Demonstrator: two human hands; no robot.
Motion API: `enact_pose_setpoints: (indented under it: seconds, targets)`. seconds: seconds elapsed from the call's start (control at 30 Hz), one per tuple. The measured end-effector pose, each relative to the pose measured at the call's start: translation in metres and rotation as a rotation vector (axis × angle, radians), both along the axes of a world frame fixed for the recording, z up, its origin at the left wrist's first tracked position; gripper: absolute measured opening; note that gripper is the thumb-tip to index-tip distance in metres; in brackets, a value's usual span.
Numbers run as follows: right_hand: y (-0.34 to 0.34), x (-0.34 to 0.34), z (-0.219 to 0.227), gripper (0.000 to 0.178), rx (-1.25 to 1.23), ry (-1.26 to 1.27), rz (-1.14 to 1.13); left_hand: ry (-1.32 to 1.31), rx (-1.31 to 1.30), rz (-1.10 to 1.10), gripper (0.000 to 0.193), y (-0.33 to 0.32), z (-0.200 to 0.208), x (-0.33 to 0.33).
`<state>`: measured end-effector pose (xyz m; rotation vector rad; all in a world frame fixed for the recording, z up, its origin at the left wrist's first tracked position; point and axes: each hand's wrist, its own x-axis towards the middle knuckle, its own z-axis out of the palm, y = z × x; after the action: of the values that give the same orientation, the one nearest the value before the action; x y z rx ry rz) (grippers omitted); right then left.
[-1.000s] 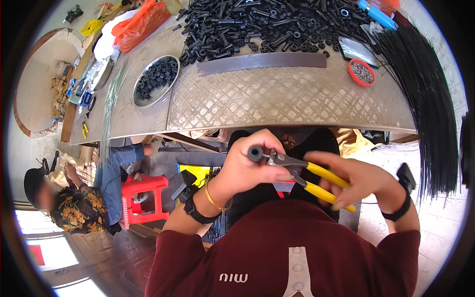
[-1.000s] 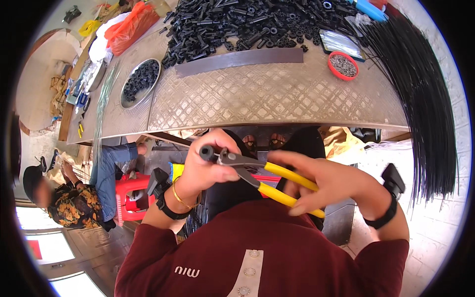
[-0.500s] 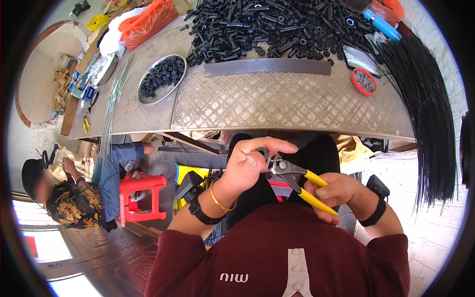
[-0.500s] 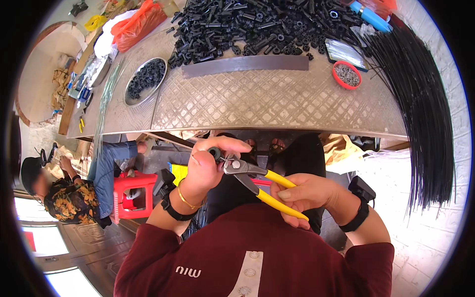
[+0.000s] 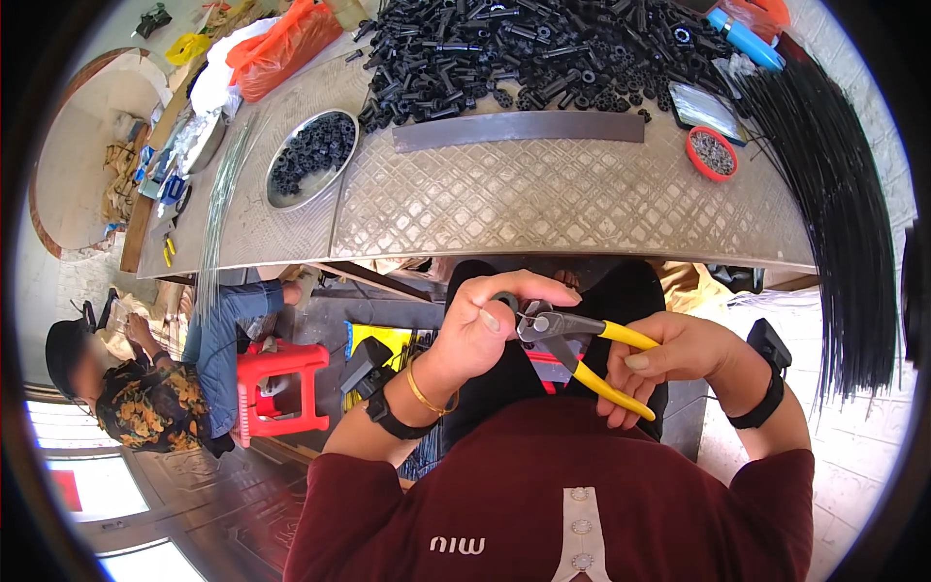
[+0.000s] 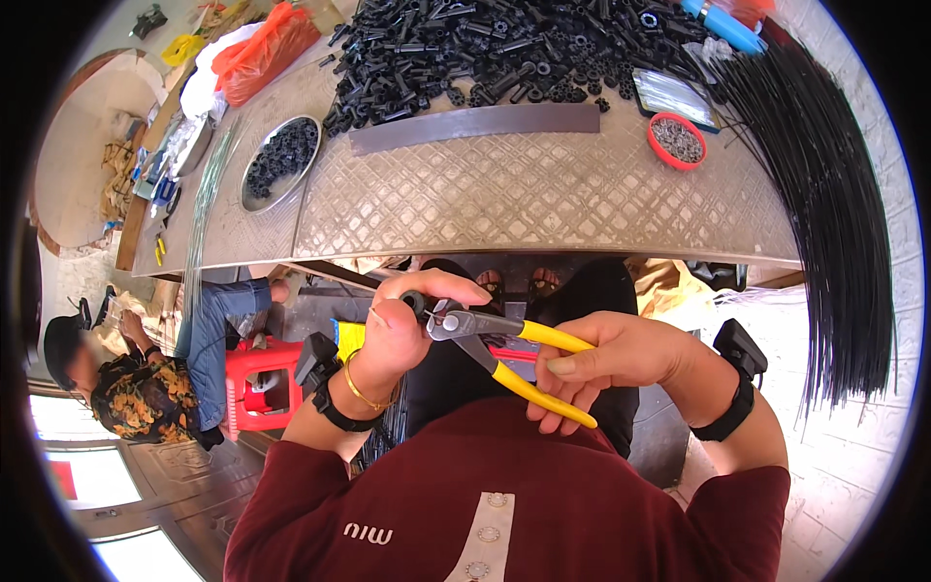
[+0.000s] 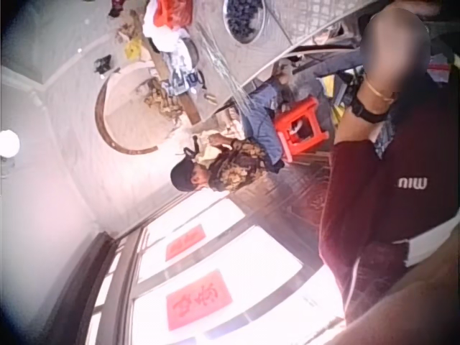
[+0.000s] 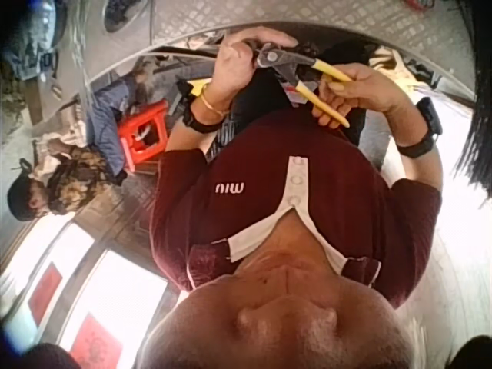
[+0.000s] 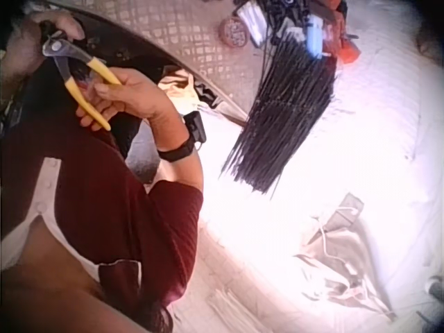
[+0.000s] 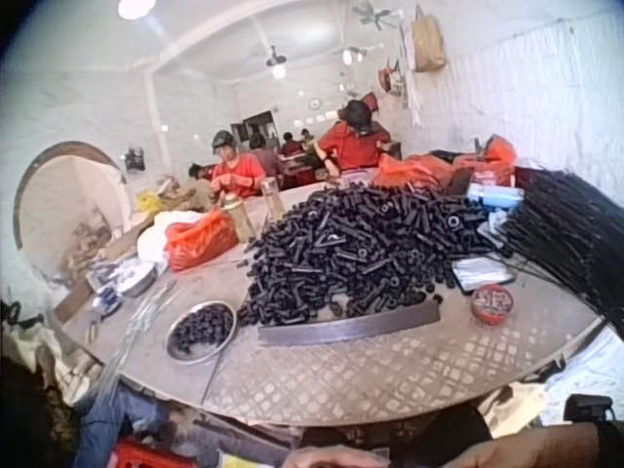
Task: Using pliers and manual assembly to connect small plastic parts and metal rods into umbrella rib components in a factory setting.
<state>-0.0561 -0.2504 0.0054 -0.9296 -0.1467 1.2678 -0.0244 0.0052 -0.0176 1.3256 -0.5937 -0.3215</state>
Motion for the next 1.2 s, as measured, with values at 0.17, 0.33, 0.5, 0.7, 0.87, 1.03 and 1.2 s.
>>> enact_pose_setpoints:
  seconds: [0.17, 0.33, 0.5, 0.7, 0.87, 1.03, 1.2]
  targets:
    - [-0.001, -0.001, -0.008, 0.029, 0.025, 0.012, 0.017, 0.010, -0.007, -0.015, 0.082, 0.000, 0.000, 0.000]
    - [0.003, 0.001, 0.003, 0.027, -0.062, -0.050, 0.028, -0.006, -0.014, -0.001, 0.082, 0.001, -0.003, 0.000]
    - [0.003, 0.003, 0.005, 0.027, -0.064, -0.049, 0.015, -0.015, -0.003, 0.008, 0.083, 0.000, -0.002, 0.000]
    - [0.001, 0.001, -0.007, 0.026, 0.001, -0.015, 0.026, 0.018, 0.001, -0.016, 0.084, 0.000, -0.005, -0.001]
    - [0.006, -0.012, -0.024, 0.017, 0.072, 0.034, -0.035, 0.016, 0.007, 0.031, 0.088, -0.007, -0.005, -0.003]
    - [0.027, -0.030, -0.042, 0.019, 0.231, 0.123, -0.081, 0.016, 0.035, 0.151, 0.091, -0.003, -0.014, -0.009]
    - [-0.026, -0.001, -0.008, 0.022, -0.361, -1.287, -0.321, 0.195, -0.204, 0.175, 0.085, -0.008, -0.019, 0.005]
